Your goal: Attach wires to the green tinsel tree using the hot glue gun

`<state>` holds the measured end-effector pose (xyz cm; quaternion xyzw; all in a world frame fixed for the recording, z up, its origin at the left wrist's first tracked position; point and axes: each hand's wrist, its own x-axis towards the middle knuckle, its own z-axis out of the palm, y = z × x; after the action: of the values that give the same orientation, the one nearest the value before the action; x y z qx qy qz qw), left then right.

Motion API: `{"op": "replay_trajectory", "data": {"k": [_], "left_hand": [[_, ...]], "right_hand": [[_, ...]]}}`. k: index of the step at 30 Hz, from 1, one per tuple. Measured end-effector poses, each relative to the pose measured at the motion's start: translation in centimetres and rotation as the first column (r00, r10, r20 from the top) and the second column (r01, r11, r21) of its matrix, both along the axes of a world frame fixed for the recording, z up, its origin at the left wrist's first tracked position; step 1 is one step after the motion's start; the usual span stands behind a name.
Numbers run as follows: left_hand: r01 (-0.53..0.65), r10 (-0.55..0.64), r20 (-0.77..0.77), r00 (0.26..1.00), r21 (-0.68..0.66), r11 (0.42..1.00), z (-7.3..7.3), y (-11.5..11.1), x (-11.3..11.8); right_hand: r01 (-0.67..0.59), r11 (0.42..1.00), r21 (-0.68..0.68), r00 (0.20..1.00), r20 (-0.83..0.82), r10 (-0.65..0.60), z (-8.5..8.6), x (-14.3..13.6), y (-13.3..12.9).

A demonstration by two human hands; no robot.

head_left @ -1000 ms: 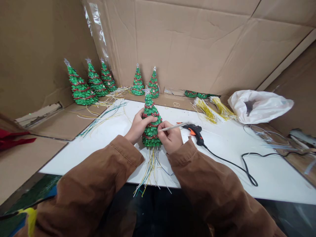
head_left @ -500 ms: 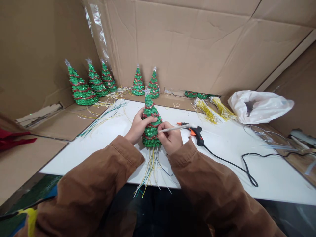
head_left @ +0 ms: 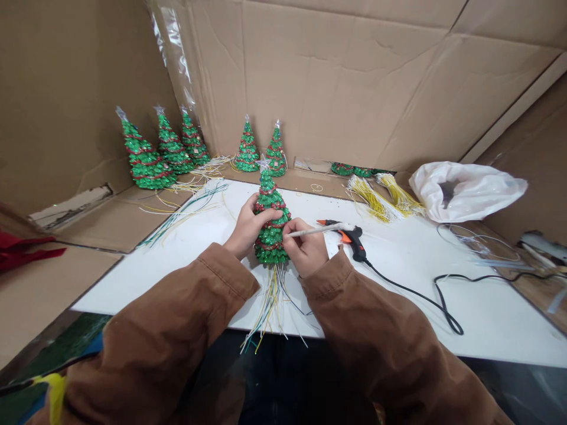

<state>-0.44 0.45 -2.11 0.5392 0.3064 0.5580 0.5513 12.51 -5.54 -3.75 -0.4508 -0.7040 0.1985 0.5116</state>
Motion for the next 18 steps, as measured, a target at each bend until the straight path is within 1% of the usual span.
{"op": "replay_trajectory", "data": {"k": [18], "left_hand": [[-0.013, 0.013, -0.009, 1.0, -0.023, 1.0, 0.12, 0.08, 0.07]], "right_hand": [[0.011, 1.0, 0.016, 1.0, 0.004, -0.011, 0.06, -0.02, 0.04]]}}
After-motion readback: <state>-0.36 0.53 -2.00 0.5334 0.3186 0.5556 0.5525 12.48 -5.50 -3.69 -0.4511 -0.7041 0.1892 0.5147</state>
